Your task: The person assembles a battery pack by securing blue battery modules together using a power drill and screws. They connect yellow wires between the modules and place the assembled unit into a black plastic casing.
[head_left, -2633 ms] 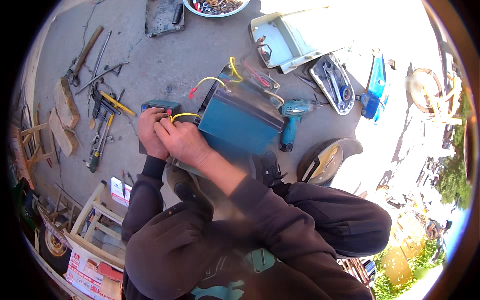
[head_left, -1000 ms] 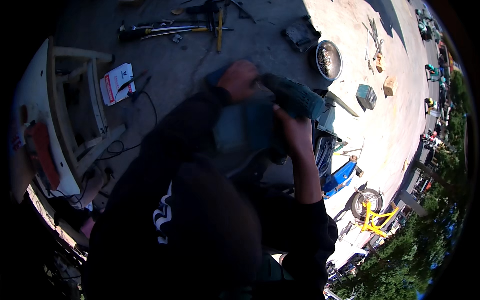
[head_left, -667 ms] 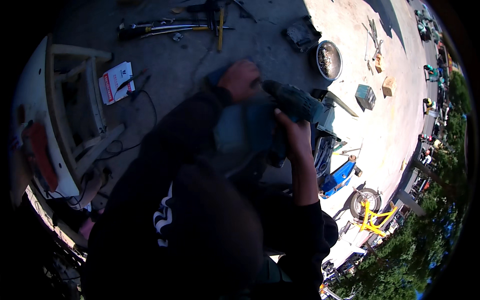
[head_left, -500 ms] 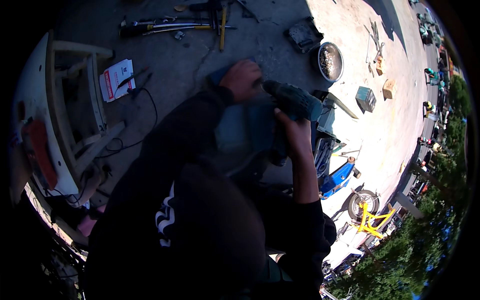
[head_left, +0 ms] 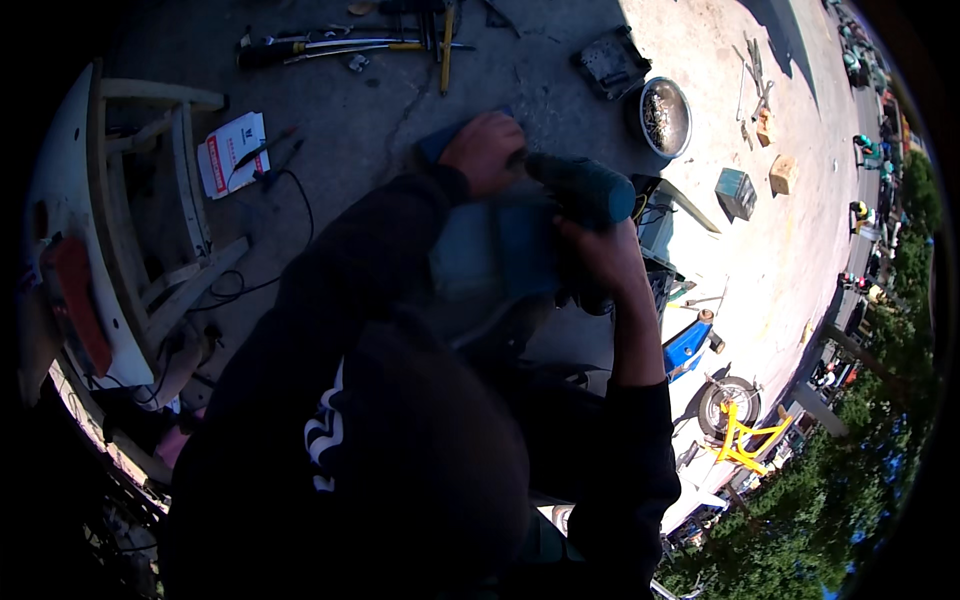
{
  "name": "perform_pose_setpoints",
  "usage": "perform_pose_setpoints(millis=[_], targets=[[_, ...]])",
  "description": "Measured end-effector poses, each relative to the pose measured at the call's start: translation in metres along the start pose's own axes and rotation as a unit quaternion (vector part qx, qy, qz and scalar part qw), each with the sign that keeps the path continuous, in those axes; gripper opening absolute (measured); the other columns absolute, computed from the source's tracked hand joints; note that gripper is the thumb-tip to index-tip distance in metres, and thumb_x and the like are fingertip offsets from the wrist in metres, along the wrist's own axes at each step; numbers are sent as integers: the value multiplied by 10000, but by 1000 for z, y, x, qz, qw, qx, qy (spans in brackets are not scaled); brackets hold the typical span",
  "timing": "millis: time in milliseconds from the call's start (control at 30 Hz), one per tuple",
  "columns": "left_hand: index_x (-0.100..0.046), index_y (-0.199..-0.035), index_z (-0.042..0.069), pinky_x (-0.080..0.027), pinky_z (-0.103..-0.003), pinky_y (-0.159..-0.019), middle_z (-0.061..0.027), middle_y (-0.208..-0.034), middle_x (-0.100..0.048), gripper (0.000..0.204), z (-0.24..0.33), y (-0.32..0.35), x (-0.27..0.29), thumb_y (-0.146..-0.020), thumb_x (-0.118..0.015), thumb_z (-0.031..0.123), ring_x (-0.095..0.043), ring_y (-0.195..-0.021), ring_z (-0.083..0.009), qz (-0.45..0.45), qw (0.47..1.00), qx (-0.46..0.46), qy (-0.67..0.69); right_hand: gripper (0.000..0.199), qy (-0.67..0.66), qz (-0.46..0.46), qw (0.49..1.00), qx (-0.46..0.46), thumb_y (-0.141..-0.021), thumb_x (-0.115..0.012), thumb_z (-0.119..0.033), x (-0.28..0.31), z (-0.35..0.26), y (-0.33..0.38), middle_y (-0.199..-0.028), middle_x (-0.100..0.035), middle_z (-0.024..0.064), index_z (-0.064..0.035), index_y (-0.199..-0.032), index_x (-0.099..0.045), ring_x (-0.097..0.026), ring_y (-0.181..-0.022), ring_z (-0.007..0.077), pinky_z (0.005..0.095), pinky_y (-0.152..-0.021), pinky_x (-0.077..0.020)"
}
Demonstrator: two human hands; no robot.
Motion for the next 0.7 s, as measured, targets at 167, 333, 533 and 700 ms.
perform_pose_setpoints(millis=[167,333,533,700], targets=[[-665,-936,49,-416,-454,-1107,-129,-1071,-653,235,-3,2,-2,-738,-746,148,-599,-1157,-332,-13,1000,14,7,322,106,-40,986,126,-862,-760,-165,8,-15,-26,-944,-714,86,-31,-1146,-691,-688,-830,156,359,-753,-560],[-665,-939,53,-413,-458,-1111,-132,-1088,-648,234,0,1,-2,-745,-748,153,-590,-1172,-337,-1,1000,4,2,290,7,-56,997,-53,-864,-747,-162,5,12,-23,-832,-708,68,-41,-1123,-699,-677,-726,138,338,-669,-548],[-659,-925,49,-427,-462,-1080,-131,-1064,-639,214,-1,1,-2,-752,-739,146,-594,-1138,-340,-7,1000,0,4,351,108,-39,992,49,-795,-765,-253,9,-6,-27,-921,-747,169,-54,-1080,-719,-739,-900,325,425,-808,-567],[-640,-867,45,-449,-464,-1029,-135,-991,-620,180,1,1,-1,-731,-711,141,-583,-1070,-350,27,1000,-12,10,294,69,-121,985,-102,-828,-753,-144,15,-5,-37,-831,-720,91,-24,-1092,-702,-691,-681,160,336,-631,-558]])
Point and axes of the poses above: each hand's wrist, its own y-axis away from the middle knuckle, its own x-axis out of the back of the hand, z = x × y, the point moved 7 cm from there along -y, towards the middle knuckle
